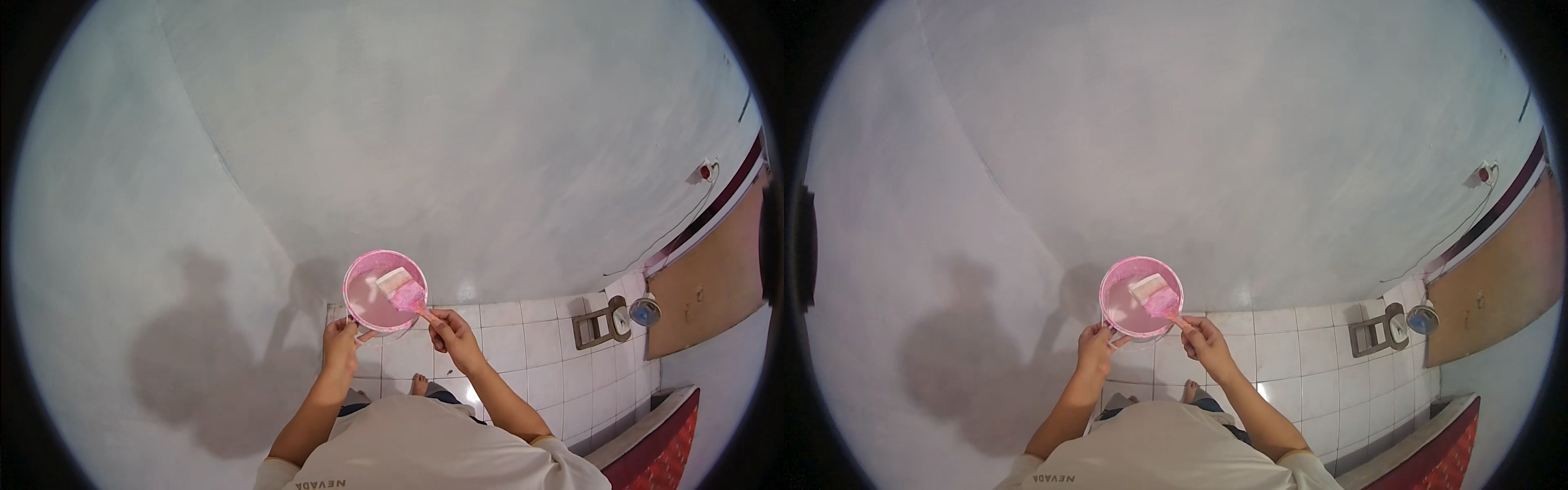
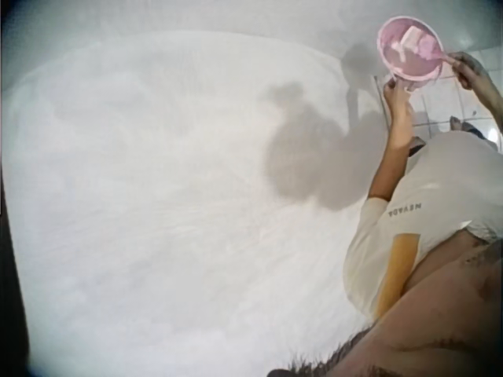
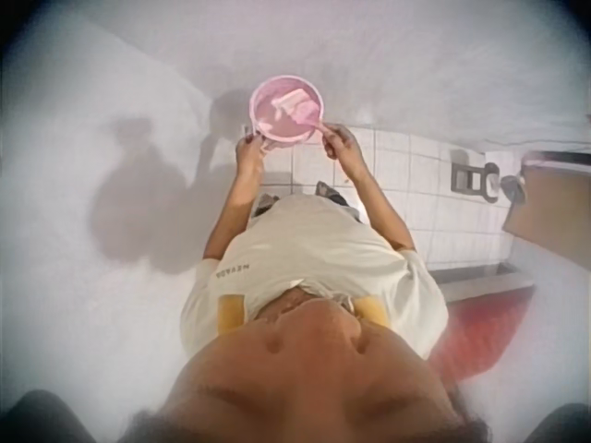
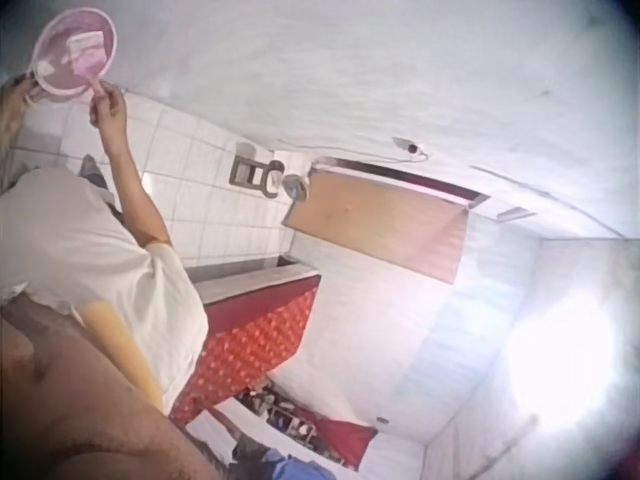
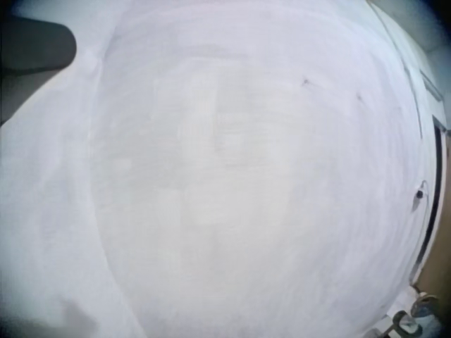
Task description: The person paints the lower corner of a wall using a brush, frequently dipping the brush into a pink bucket containing white paint.
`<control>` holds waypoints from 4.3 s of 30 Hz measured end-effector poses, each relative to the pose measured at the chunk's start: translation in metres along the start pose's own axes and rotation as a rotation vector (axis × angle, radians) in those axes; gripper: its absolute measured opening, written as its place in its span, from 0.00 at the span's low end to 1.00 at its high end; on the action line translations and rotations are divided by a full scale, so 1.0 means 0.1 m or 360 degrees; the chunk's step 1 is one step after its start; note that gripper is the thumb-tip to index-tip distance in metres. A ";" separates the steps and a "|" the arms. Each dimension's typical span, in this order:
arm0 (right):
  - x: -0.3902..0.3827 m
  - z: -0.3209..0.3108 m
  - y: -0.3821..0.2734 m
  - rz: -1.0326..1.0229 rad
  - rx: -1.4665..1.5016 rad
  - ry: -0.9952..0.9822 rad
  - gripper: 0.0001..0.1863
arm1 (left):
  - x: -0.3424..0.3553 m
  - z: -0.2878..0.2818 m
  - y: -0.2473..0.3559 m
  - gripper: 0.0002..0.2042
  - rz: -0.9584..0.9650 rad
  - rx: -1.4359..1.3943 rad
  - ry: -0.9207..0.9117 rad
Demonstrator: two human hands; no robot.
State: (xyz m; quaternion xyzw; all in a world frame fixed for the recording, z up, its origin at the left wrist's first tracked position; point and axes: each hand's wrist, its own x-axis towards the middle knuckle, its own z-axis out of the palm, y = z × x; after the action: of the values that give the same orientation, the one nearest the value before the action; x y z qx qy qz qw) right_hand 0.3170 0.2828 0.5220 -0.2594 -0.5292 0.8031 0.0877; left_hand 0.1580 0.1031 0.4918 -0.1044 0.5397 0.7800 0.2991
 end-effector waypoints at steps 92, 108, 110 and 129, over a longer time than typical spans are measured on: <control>0.79 -0.23 -2.95 -0.0838 -0.0006 0.0602 0.16 | 0.38 -0.28 -0.09 0.07 -0.0108 0.0003 0.0187; 1.78 -1.17 -0.49 -0.0478 -0.0211 0.0647 0.26 | 0.33 -0.22 -0.02 0.08 -0.0094 0.0030 0.0192; 1.88 -1.39 0.02 -0.0318 -0.0230 0.0727 0.25 | 0.33 -0.16 0.00 0.08 -0.0090 0.0051 0.0202; 1.12 -0.16 -2.50 -0.0779 0.0197 0.0560 0.17 | 0.36 -0.28 -0.01 0.10 -0.0141 -0.0040 0.0197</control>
State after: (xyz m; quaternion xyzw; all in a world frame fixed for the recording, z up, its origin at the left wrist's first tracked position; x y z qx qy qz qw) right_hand 0.1967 0.4478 0.7045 -0.2534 -0.5028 0.7315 0.3844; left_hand 0.1257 0.0910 0.4624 -0.1800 0.5423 0.7647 0.2980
